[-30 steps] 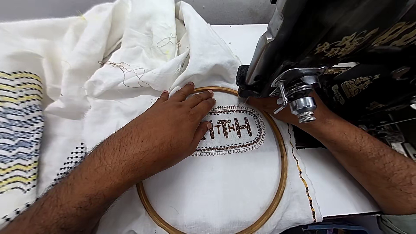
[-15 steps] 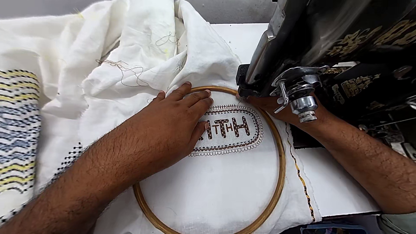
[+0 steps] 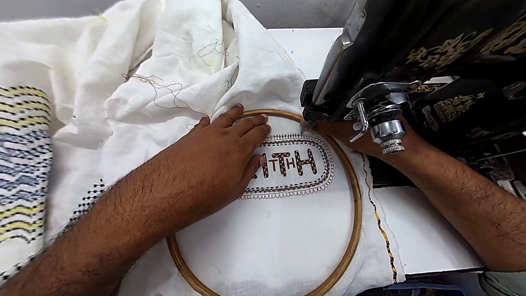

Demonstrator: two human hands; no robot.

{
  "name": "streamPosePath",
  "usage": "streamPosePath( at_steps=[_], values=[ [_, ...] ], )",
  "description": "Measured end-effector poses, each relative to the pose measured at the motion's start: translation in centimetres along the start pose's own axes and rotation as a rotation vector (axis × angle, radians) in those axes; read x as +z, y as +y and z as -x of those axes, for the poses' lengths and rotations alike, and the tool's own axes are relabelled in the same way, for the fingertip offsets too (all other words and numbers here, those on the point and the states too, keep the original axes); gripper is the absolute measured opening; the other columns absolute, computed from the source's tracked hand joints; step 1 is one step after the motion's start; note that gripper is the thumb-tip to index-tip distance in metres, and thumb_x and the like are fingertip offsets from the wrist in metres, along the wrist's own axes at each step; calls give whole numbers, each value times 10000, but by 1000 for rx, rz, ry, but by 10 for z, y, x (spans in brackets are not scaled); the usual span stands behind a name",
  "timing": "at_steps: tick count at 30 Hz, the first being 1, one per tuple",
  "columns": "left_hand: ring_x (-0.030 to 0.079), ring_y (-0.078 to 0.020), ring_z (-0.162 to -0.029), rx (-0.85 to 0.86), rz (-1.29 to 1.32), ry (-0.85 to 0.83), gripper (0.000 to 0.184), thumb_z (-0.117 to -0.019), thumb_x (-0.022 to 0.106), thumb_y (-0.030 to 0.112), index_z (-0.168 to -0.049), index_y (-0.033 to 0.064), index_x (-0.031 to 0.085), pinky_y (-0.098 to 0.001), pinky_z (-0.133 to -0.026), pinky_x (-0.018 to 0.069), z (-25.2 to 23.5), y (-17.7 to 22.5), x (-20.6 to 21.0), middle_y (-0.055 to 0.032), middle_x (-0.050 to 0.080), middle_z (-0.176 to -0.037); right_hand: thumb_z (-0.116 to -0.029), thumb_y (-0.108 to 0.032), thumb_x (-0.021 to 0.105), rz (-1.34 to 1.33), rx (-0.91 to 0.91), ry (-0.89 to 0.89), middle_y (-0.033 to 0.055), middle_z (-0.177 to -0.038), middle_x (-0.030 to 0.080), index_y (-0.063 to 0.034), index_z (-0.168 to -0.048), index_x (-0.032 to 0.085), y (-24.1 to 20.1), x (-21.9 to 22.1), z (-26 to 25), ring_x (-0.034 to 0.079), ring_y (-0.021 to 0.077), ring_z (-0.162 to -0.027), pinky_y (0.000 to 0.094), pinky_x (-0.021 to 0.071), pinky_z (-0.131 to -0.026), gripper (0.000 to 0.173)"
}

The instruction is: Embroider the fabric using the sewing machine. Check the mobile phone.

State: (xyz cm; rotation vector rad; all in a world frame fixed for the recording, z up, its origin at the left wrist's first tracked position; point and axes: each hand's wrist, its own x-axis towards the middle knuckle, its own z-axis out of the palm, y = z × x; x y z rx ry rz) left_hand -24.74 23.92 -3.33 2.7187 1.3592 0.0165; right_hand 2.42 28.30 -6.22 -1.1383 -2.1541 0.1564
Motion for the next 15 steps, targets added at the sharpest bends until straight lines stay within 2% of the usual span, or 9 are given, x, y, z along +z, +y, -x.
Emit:
streamPosePath(
  at_steps=[2, 5, 9, 15],
  values=[
    [370, -377, -1497, -2, 4, -6, 547, -1057, 370, 416, -1498, 134, 532, -684, -1107, 375, 0, 0, -1, -51, 462, -1592, -881, -241, 706, 9, 14, -11, 33, -891, 676, -62, -992, 695, -4, -3, 0, 611, 20, -875, 173, 457, -793, 212],
    [369, -380, -1497, -3, 4, -6, 546, -1055, 375, 412, -1494, 129, 536, -689, -1105, 373, -1, 0, -1, -53, 463, -1592, -877, -204, 693, 39, -49, 5, 91, -878, 689, -30, -962, 705, -4, -3, 1, 630, 93, -867, 231, 462, -792, 194],
    [363, -378, -1501, -4, 12, -5, 544, -1058, 374, 408, -1502, 134, 529, -682, -1111, 370, -1, 0, -1, -49, 458, -1596, -876, -217, 712, -7, 5, -14, 43, -887, 680, -56, -976, 701, -4, -2, -1, 618, 30, -876, 181, 461, -792, 190],
    [364, -373, -1501, -2, 8, -4, 544, -1061, 366, 407, -1506, 135, 522, -685, -1106, 373, -1, -1, 0, -50, 455, -1598, -875, -210, 712, 3, 0, 21, 37, -897, 681, -63, -981, 700, 0, 2, 0, 617, 20, -887, 168, 461, -800, 182]
  ],
)
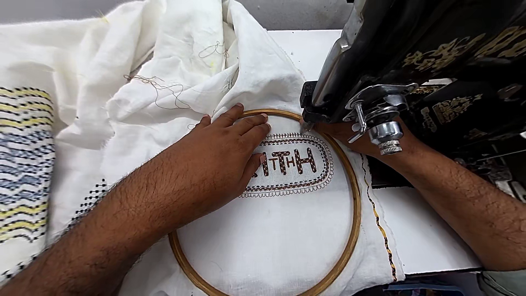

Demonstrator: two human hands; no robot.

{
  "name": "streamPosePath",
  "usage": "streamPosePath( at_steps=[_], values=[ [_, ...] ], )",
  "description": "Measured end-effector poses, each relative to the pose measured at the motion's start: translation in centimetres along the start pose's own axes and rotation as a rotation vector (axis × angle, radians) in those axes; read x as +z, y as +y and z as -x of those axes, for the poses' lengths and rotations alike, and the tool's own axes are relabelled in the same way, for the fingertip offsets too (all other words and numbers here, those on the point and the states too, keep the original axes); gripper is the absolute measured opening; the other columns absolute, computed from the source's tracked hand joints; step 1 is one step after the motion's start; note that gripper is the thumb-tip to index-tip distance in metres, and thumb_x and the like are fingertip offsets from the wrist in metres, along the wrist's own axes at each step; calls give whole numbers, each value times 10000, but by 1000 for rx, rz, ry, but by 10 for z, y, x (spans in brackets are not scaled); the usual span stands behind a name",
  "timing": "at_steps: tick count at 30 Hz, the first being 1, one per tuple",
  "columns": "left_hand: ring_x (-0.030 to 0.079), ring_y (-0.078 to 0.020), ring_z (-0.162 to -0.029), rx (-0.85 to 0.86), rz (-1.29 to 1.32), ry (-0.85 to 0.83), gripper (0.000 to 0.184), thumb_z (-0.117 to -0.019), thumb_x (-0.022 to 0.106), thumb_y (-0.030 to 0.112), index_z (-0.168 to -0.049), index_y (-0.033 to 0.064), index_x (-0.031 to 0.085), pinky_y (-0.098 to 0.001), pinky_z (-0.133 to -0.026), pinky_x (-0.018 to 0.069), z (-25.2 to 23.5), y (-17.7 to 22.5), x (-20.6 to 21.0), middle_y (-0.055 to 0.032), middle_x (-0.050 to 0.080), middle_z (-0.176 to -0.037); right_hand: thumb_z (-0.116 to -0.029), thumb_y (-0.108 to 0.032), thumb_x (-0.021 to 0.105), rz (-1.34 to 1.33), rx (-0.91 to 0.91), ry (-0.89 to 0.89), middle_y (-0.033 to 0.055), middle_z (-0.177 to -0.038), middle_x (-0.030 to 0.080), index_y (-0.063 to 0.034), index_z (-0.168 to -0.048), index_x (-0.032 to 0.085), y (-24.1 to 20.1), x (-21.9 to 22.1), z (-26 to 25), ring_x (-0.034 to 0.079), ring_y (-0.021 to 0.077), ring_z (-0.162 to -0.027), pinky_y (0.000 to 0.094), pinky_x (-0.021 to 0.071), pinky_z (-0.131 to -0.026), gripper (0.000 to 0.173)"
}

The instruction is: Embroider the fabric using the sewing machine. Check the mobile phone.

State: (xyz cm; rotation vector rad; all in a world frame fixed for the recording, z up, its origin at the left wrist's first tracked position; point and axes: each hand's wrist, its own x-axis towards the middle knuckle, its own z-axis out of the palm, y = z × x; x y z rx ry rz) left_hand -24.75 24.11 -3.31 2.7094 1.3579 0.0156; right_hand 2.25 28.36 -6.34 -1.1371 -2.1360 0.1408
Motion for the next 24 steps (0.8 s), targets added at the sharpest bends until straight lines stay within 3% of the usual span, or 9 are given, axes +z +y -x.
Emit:
streamPosePath(
  at_steps=[5, 12, 16, 18, 19, 21, 23, 24],
  values=[
    [363, -372, -1502, -8, 4, 6, 548, -1065, 359, 418, -1507, 139, 523, -694, -1117, 354, -1, 0, 0, -50, 450, -1602, -872, -213, 722, -9, 4, 1, 52, -906, 690, -52, -991, 705, 0, 0, 0, 628, 42, -893, 190, 468, -810, 201],
    [372, -374, -1496, 1, -7, -1, 546, -1059, 366, 409, -1499, 131, 529, -671, -1107, 379, 1, 0, -1, -56, 462, -1592, -873, -188, 711, -62, -4, 17, 21, -896, 670, -52, -995, 689, -3, -2, 1, 602, -24, -894, 122, 448, -810, 184],
    [373, -383, -1494, -3, -5, 2, 543, -1055, 374, 400, -1493, 123, 535, -681, -1107, 375, 2, -1, -1, -63, 467, -1588, -875, -199, 715, -48, 61, -45, 38, -957, 689, -63, -1038, 698, 2, 1, 0, 622, 36, -950, 198, 473, -845, 214],
    [371, -375, -1497, -10, -12, -8, 543, -1060, 366, 403, -1499, 128, 529, -678, -1114, 371, 1, -1, -2, -57, 463, -1591, -899, -279, 704, -15, 18, -76, 17, -1076, 681, -131, -1123, 695, 37, 21, 7, 594, 64, -1079, 264, 453, -941, 269],
    [371, -371, -1498, -7, -17, -6, 538, -1058, 370, 396, -1496, 131, 533, -676, -1114, 372, 1, -1, -1, -52, 462, -1593, -891, -367, 684, -11, -95, 35, 1, -1097, 662, -182, -1140, 693, 78, 51, 16, 574, 86, -1114, 300, 431, -952, 311],
    [374, -369, -1496, -4, -19, 1, 530, -1056, 374, 392, -1486, 131, 541, -677, -1114, 372, 1, -2, 0, -51, 464, -1591, -904, -457, 659, 14, -123, -6, -30, -1194, 625, -251, -1229, 653, 118, 73, 24, 527, 93, -1208, 335, 410, -1002, 384],
    [368, -372, -1499, -4, -16, -1, 531, -1057, 375, 392, -1488, 129, 540, -679, -1115, 369, 1, -1, -1, -50, 458, -1594, -886, -417, 682, -37, -132, 42, -16, -1135, 642, -217, -1190, 672, 106, 68, 21, 558, 82, -1151, 299, 430, -972, 364],
    [367, -374, -1498, -4, -15, -4, 534, -1057, 377, 395, -1490, 128, 538, -677, -1116, 368, 1, -1, -1, -53, 455, -1597, -876, -349, 698, -56, -108, 45, 7, -1064, 662, -169, -1129, 691, 78, 51, 16, 588, 77, -1081, 270, 448, -929, 311]
  ],
)
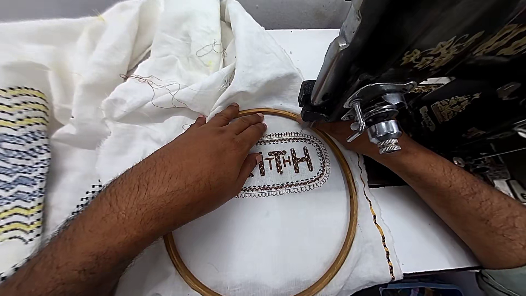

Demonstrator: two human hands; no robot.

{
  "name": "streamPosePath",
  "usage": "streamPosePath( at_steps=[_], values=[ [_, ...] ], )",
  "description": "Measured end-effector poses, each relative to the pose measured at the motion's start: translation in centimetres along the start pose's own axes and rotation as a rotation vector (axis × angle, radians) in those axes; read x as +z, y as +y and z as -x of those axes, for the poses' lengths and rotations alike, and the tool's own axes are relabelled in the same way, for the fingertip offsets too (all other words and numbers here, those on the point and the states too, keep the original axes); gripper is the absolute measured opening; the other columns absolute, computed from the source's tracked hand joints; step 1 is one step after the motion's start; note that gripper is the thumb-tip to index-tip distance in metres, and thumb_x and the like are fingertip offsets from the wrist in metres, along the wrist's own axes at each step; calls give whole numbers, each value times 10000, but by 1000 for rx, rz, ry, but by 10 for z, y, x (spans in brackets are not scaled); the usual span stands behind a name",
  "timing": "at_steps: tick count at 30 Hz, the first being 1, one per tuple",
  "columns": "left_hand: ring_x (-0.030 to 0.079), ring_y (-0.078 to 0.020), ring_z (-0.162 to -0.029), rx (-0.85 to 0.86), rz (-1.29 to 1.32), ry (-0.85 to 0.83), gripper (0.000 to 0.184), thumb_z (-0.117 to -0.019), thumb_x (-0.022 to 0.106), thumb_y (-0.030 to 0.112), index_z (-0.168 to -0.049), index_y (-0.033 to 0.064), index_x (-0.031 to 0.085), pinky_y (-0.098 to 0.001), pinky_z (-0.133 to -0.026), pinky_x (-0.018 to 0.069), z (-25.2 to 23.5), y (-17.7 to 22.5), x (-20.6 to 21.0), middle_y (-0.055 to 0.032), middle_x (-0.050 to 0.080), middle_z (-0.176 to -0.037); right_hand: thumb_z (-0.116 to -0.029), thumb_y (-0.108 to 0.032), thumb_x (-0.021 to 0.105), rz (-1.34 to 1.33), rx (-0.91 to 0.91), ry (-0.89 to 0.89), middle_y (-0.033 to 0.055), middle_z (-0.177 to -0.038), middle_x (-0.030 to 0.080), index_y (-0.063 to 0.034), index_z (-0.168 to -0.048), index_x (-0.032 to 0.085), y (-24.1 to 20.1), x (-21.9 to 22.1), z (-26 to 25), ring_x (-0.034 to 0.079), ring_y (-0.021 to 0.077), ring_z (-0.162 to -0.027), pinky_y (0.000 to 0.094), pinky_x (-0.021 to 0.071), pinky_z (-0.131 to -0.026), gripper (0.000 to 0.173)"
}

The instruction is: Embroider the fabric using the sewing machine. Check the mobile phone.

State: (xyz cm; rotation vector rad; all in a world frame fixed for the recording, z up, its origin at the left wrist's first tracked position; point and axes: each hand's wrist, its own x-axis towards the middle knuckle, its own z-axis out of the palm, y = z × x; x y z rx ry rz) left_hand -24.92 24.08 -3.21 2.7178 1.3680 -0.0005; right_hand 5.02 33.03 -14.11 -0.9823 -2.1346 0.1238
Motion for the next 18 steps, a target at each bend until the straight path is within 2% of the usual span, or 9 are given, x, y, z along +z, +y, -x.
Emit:
streamPosePath(
  at_steps=[1, 3, 6, 12, 15, 18],
  values=[
    [375, -381, -1493, 2, 1, 1, 534, -1055, 382, 396, -1486, 124, 542, -678, -1110, 374, 0, 0, 0, -61, 460, -1592, -899, -271, 706, 21, 120, -140, 28, -1051, 683, -122, -1113, 691, -43, -31, -16, 603, 66, -1053, 255, 458, -916, 261],
    [379, -382, -1490, 1, 7, -2, 531, -1050, 393, 390, -1483, 123, 545, -679, -1107, 375, 2, 1, -1, -63, 463, -1590, -877, -212, 713, 29, 129, -110, 62, -957, 696, -59, -1029, 704, -76, -46, -27, 631, 76, -946, 233, 475, -838, 216],
    [365, -378, -1500, 0, 0, -17, 536, -1050, 386, 383, -1498, 126, 530, -682, -1110, 370, 2, 1, -2, -52, 443, -1607, -869, -206, 715, 17, 88, -67, 59, -955, 693, -61, -1026, 705, -72, -42, -26, 632, 75, -950, 229, 479, -851, 214],
    [370, -373, -1498, 1, 8, -4, 534, -1055, 383, 395, -1494, 130, 535, -686, -1113, 364, 2, 0, -1, -52, 452, -1600, -876, -212, 711, 65, 100, -100, 94, -997, 702, -54, -1052, 709, -70, -40, -26, 641, 147, -991, 307, 481, -876, 236],
    [370, -375, -1497, 4, 11, 5, 532, -1057, 383, 394, -1492, 128, 537, -684, -1115, 364, 2, 0, 0, -55, 454, -1598, -879, -205, 705, 77, 102, -87, 90, -994, 696, -59, -1047, 706, -72, -40, -25, 634, 140, -993, 289, 475, -875, 223],
    [370, -376, -1497, 12, 6, 6, 528, -1056, 387, 383, -1487, 121, 541, -668, -1115, 373, 1, 0, -1, -57, 456, -1596, -881, -204, 700, 108, 103, -103, 116, -1025, 700, -53, -1063, 708, -70, -39, -26, 636, 189, -1030, 338, 476, -899, 237]
  ],
)
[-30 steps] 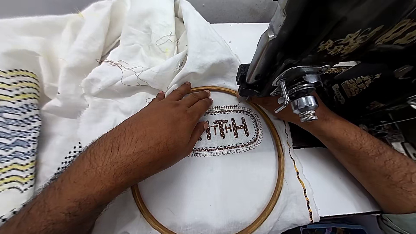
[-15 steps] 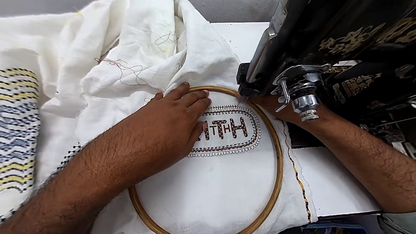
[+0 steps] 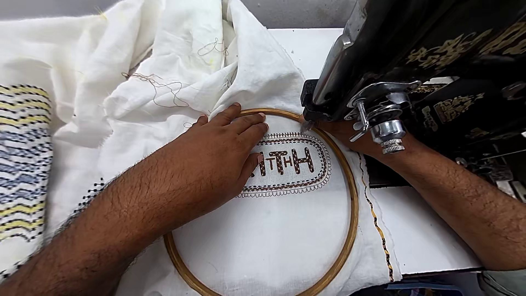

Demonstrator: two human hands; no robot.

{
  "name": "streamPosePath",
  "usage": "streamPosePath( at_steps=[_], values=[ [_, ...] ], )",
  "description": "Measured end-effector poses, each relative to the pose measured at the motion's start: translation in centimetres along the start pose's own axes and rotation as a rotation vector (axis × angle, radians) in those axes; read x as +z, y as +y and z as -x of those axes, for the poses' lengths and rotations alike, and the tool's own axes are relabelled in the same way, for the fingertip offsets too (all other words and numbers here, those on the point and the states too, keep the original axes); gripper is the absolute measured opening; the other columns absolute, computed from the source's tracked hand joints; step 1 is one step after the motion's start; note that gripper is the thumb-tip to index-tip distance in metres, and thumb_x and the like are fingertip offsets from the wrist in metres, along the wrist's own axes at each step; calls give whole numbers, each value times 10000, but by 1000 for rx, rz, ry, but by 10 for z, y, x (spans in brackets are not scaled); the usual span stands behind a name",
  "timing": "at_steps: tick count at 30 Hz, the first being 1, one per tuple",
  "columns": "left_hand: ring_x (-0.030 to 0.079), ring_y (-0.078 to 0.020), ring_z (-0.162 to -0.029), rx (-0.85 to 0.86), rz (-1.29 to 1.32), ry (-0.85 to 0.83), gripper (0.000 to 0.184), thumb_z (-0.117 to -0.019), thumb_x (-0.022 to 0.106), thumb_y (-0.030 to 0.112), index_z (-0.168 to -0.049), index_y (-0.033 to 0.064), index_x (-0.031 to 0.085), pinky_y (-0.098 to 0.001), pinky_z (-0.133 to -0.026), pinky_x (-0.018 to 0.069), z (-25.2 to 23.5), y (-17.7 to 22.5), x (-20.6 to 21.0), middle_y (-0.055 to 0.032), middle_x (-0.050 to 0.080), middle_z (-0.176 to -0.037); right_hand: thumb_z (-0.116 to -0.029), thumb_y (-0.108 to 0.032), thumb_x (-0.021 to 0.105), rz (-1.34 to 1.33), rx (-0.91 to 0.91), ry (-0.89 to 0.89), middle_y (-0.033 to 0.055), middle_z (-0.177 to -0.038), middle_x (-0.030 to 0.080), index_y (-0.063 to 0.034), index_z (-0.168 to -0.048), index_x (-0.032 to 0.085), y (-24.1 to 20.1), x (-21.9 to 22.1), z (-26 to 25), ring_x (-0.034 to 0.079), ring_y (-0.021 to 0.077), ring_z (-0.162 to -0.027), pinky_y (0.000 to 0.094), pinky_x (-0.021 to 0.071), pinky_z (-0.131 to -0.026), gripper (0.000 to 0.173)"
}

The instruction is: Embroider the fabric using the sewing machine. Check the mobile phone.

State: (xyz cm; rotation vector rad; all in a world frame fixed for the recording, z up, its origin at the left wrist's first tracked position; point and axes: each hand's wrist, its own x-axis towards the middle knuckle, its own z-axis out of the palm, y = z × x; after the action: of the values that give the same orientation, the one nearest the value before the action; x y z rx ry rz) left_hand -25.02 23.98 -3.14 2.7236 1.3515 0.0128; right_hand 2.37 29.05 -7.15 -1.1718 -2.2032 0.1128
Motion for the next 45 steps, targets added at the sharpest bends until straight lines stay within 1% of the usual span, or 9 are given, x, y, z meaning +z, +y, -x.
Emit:
streamPosePath(
  at_steps=[7, 10, 13, 16, 17, 21, 29, 34, 45],
  values=[
    [378, -375, -1492, -6, -3, 3, 532, -1058, 376, 393, -1486, 125, 542, -670, -1110, 378, -1, -1, 2, -59, 468, -1587, -858, -458, 706, -61, -83, 22, -3, -1149, 638, -220, -1168, 677, 103, 68, 21, 545, 111, -1168, 325, 409, -974, 392],
    [363, -371, -1502, -1, 12, 1, 530, -1061, 383, 388, -1494, 122, 534, -668, -1130, 355, -1, -1, 1, -57, 453, -1599, -874, -360, 763, 50, 273, -413, -43, -1229, 634, -236, -1209, 660, 62, 25, -3, 522, 55, -1235, 307, 413, -1036, 372],
    [398, -357, -1482, 23, 44, -5, 469, -1061, 450, 302, -1469, 104, 570, -594, -1172, 349, -5, -5, -4, -71, 482, -1577, -847, -443, 717, -81, -64, 24, -26, -1135, 639, -234, -1173, 672, 105, 70, 18, 556, 84, -1146, 312, 430, -965, 389],
    [605, -323, -1207, 13, 58, 46, 312, -997, 597, 139, -1289, 91, 696, -502, -968, 526, -11, -13, -11, -127, 627, -1290, -837, -329, 716, -87, -91, 94, 9, -976, 666, -167, -1034, 706, 64, 45, 11, 603, 96, -979, 307, 445, -842, 256],
    [636, -334, -1118, -6, 65, 61, 244, -981, 642, 98, -1208, 66, 724, -509, -900, 546, -12, -15, -14, -146, 646, -1178, -863, -240, 730, -49, 42, -78, 56, -987, 697, -109, -1031, 710, 25, 10, 3, 630, 124, -975, 332, 469, -851, 214],
    [626, -258, -968, -27, 3, 93, 92, -963, 653, 73, -926, 84, 737, -428, -803, 524, -14, -23, -17, -67, 651, -948, -858, -225, 758, -88, 79, -32, 114, -1034, 712, -35, -1072, 717, 4, 1, -2, 656, 155, -1021, 341, 500, -918, 289],
    [592, -214, -930, 13, 141, 158, 137, -1018, 526, 135, -995, 79, 649, -407, -795, 495, -20, -34, -17, -50, 597, -952, -828, -157, 764, -161, 50, -13, 75, -912, 699, -33, -985, 712, -2, -6, -4, 645, 87, -883, 274, 500, -812, 206],
    [530, -80, -651, 43, 304, 239, 132, -1052, 490, 175, -980, 108, 579, -283, -583, 459, -21, -29, -17, 24, 541, -773, -842, -189, 774, -245, 114, -54, 10, -899, 691, -72, -982, 715, -5, -9, -7, 628, 3, -876, 199, 498, -813, 192],
    [658, -79, -839, 62, 942, 269, 151, -1083, 409, 130, -1029, 80, 541, -247, -781, 556, -36, -12, 16, -7, 661, -897, -875, -97, 736, -282, 191, -77, 33, -909, 670, -24, -1013, 693, -20, -18, -4, 599, -5, -874, 173, 470, -825, 162]
  ],
)
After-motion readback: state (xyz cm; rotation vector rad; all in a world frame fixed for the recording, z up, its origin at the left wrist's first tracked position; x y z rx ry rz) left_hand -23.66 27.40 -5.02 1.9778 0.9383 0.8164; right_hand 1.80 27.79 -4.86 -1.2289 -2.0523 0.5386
